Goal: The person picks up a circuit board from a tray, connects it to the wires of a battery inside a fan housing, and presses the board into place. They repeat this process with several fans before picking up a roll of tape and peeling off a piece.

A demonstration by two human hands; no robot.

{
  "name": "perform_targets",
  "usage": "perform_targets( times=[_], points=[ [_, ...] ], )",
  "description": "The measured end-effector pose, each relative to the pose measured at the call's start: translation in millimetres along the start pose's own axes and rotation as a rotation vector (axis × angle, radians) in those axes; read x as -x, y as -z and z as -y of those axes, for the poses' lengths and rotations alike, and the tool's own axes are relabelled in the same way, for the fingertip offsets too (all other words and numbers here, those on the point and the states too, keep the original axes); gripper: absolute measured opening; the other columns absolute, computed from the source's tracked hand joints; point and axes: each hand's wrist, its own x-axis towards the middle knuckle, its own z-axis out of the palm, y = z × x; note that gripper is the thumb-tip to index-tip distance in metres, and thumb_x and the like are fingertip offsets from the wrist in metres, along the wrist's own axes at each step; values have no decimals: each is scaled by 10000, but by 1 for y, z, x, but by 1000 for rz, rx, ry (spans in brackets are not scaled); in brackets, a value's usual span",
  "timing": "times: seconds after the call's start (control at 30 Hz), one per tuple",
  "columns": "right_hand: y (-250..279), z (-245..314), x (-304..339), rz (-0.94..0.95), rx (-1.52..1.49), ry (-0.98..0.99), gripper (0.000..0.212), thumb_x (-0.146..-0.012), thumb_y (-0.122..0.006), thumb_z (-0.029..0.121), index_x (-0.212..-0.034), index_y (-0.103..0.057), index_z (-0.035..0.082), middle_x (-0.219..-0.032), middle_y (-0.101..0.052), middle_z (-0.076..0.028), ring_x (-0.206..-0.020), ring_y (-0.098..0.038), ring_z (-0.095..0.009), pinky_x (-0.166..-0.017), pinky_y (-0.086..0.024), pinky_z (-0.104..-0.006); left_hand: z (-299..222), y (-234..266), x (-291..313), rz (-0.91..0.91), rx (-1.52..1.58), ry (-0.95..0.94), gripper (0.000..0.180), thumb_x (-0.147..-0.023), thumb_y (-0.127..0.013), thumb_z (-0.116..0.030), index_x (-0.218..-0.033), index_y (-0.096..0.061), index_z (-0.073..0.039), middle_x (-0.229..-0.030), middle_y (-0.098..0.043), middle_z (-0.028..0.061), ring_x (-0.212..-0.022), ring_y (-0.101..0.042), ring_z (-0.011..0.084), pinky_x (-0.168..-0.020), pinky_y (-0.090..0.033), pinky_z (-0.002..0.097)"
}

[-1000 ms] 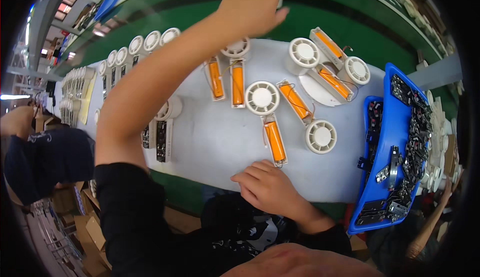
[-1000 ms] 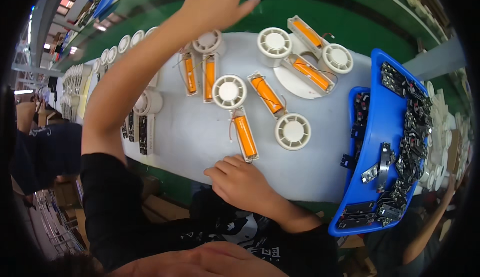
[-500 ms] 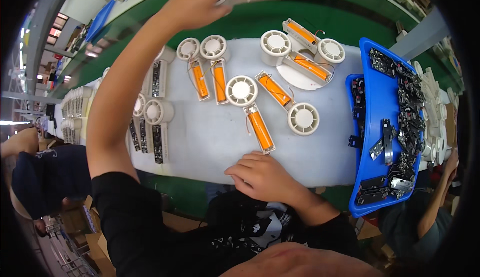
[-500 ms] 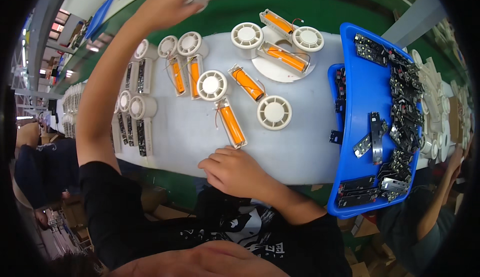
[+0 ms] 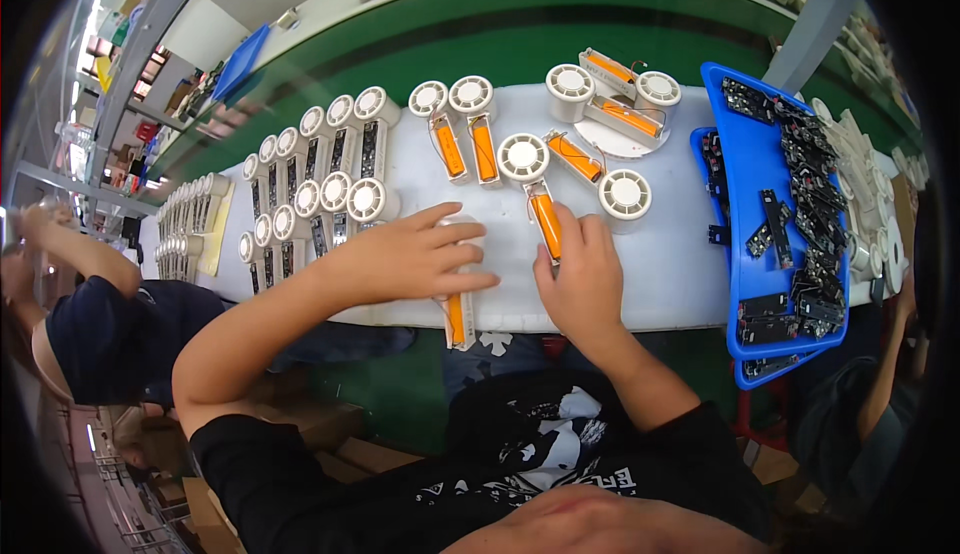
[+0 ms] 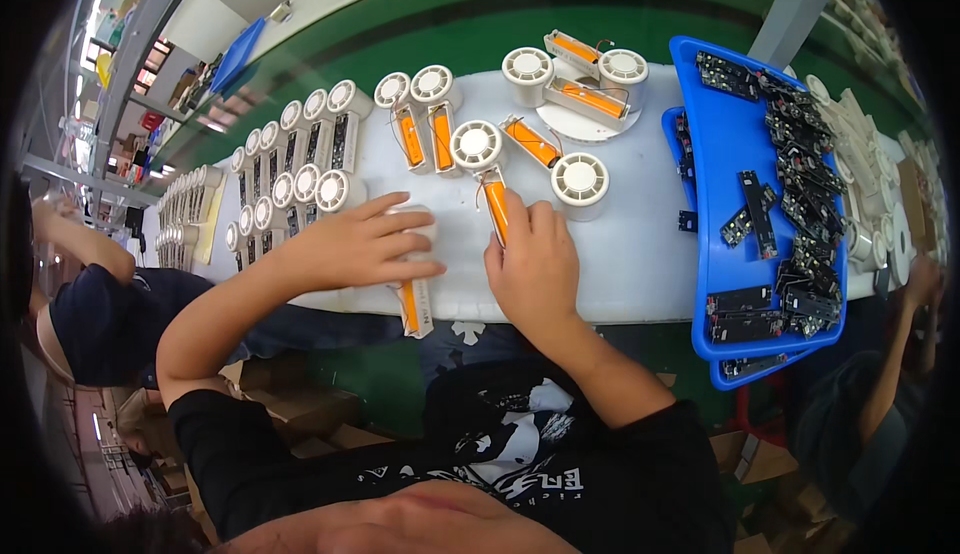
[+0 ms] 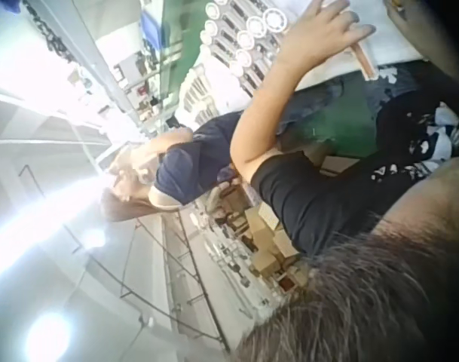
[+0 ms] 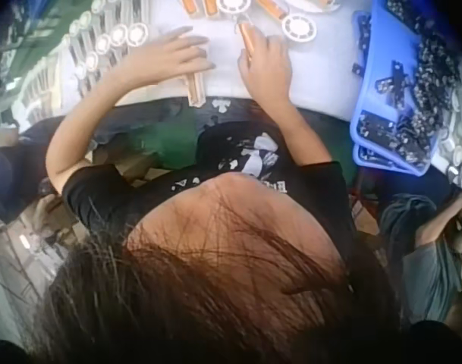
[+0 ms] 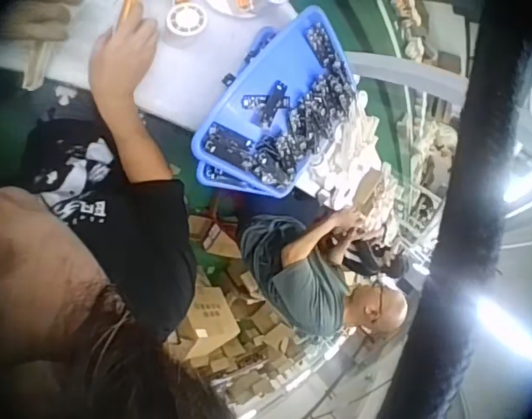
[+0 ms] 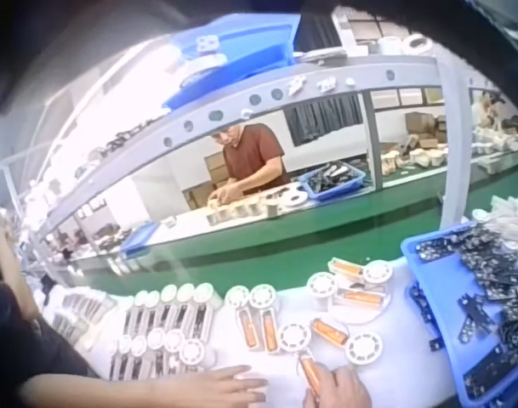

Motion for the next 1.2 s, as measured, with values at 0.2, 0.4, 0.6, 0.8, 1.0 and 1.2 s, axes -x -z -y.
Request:
perform_targets(
  times=[0.2, 0.4, 0.6, 0.8, 1.0, 1.2],
  points=[
    [15, 42, 26, 272, -89, -80, 483, -838, -760, 126, -1274, -584, 19, -1043, -559, -185, -921, -614, -386, -831, -522, -461, 6, -29, -7, -7, 110, 74, 503, -911, -585, -78, -1398, -533, -187, -1356, -583, 77, -1376, -520, 257, -1216, -375, 523],
    [46, 14, 14, 176, -176, 89, 510, -839, -792, 186, -1277, -589, 20, -1141, -607, -190, -937, -645, -387, -863, -533, -468, 16, -20, 4, -38, 92, 46, 486, -912, -593, -59, -1385, -548, -163, -1413, -566, 114, -1348, -534, 289, -1180, -406, 512],
    [70, -20, -42, -11, 342, -106, 598, -819, -834, 229, -1326, -591, 27, -1205, -621, -195, -1033, -627, -374, -872, -534, -458, 83, -21, -4, -326, -14, 550, 574, -849, -749, -245, -1384, -581, -120, -1376, -583, 177, -1259, -564, 403, -1073, -471, 495],
    [79, -19, -56, 281, 273, -427, 584, -829, -813, 196, -1354, -592, 67, -1253, -599, -187, -1104, -610, -371, -892, -538, -459, 147, -60, -49, -278, 260, 907, 699, -889, -731, -510, -1431, -551, -107, -1418, -570, 205, -1241, -563, 437, -1079, -462, 516],
    [97, -51, -36, 126, 157, 95, 500, -823, -597, -106, -1279, -646, 91, -1373, -566, -157, -1205, -588, -388, -1013, -509, -448, 158, -67, -60, -46, 380, 1030, 814, -851, -701, -660, -1410, -566, -85, -1300, -652, 215, -1206, -582, 436, -1030, -485, 518],
    [80, -53, -58, 336, -142, 137, 599, -751, -469, -209, -1249, -655, 67, -1427, -543, -160, -1306, -541, -384, -1107, -456, -416, 161, -78, -58, -153, 278, 1052, 790, -840, -703, -678, -1343, -615, -74, -1165, -711, 208, -1118, -623, 413, -962, -515, 487]
  ],
)
